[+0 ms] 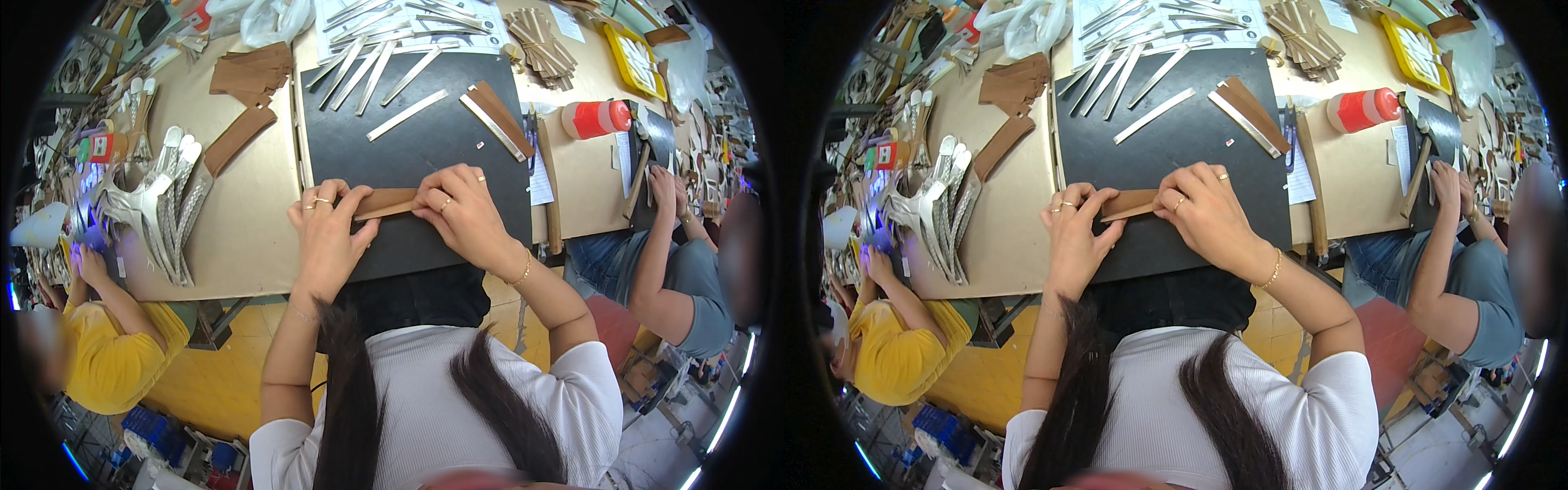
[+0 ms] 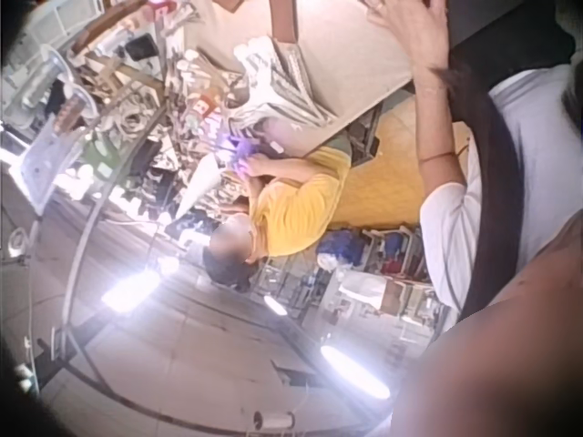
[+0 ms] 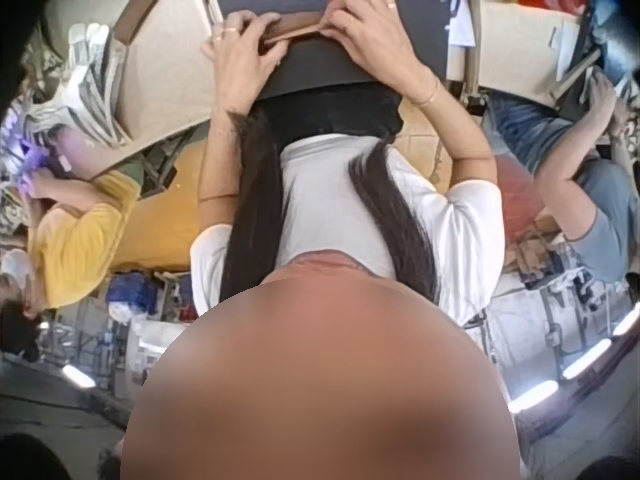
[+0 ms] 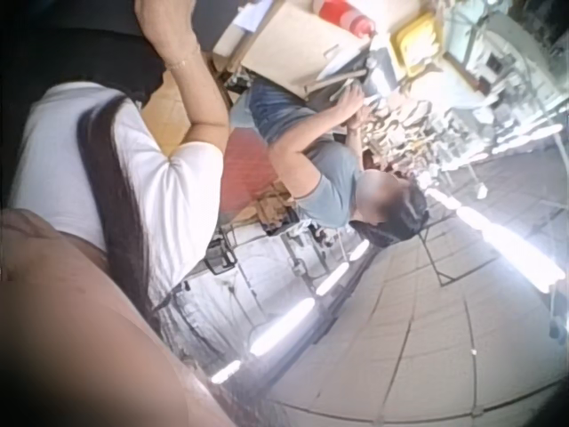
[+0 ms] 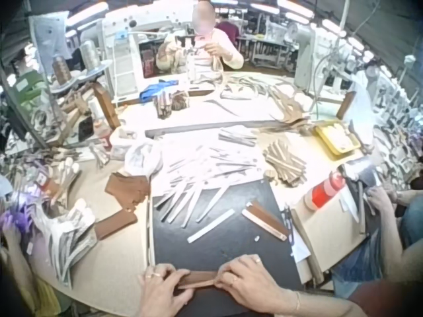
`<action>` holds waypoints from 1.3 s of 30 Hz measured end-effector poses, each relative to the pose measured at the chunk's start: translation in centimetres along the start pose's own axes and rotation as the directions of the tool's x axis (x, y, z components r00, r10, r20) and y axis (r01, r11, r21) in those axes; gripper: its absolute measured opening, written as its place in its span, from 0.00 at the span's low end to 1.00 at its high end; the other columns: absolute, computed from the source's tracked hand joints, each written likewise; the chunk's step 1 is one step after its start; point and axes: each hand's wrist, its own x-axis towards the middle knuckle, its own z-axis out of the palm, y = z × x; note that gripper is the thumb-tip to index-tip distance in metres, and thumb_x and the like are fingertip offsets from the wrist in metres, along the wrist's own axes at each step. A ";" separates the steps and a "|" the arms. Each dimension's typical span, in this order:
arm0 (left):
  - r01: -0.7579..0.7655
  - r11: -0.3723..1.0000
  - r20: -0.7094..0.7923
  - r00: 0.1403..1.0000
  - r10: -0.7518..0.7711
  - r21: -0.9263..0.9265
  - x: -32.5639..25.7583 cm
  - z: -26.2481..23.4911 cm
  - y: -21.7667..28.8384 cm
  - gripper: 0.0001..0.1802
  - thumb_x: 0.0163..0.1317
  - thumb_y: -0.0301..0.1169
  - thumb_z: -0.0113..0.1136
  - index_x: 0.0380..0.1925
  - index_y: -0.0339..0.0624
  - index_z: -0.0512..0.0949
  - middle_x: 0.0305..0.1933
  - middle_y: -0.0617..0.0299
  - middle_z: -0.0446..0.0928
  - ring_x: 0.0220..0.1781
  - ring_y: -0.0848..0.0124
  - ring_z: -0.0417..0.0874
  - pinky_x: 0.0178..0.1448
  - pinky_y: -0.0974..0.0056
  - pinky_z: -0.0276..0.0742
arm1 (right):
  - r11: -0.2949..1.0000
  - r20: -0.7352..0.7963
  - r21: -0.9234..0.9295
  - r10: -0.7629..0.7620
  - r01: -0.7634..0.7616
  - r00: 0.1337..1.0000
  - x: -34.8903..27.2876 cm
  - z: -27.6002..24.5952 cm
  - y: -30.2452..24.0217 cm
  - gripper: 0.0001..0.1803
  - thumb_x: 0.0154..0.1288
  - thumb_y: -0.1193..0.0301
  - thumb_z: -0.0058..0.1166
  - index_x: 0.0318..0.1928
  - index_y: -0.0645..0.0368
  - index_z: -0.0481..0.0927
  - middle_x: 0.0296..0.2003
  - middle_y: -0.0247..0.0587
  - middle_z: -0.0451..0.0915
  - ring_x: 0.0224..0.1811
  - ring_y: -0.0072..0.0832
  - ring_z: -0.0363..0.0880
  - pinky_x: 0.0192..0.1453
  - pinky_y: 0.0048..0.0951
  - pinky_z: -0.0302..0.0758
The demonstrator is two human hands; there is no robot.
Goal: The person applies glue from a red bottle to thin white strips and then presses each strip onto a brown rectangular piece. The person repeats this process multiple times, handling the strips and brown pieces by hand.
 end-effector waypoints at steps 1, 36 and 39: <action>-0.003 1.000 0.006 1.000 0.003 0.004 0.0 -0.1 0.1 0.21 0.53 0.37 0.73 0.47 0.50 0.82 0.48 0.62 0.71 0.56 0.62 0.70 0.62 0.56 0.57 | 0.999 0.017 0.025 0.022 -0.022 1.000 -0.2 -0.5 -0.2 0.06 0.56 0.72 0.65 0.34 0.54 0.81 0.38 0.32 0.79 0.45 0.31 0.74 0.52 0.35 0.65; -0.273 0.954 -0.187 0.938 0.293 0.125 -3.6 5.5 1.9 0.24 0.56 0.41 0.69 0.52 0.49 0.80 0.64 0.57 0.70 0.68 0.58 0.64 0.62 0.47 0.60 | 0.789 0.045 -0.555 -0.285 0.261 0.957 29.8 3.6 13.2 0.07 0.60 0.65 0.58 0.34 0.51 0.87 0.36 0.33 0.85 0.42 0.34 0.84 0.47 0.39 0.78; -0.264 0.957 -0.197 0.939 0.283 0.120 -3.6 5.4 2.0 0.23 0.58 0.42 0.67 0.53 0.49 0.79 0.63 0.57 0.72 0.66 0.59 0.69 0.62 0.47 0.62 | 0.965 -0.095 -0.248 -0.112 0.086 0.989 30.4 1.4 11.5 0.11 0.67 0.64 0.58 0.44 0.55 0.86 0.43 0.34 0.86 0.45 0.33 0.84 0.53 0.35 0.78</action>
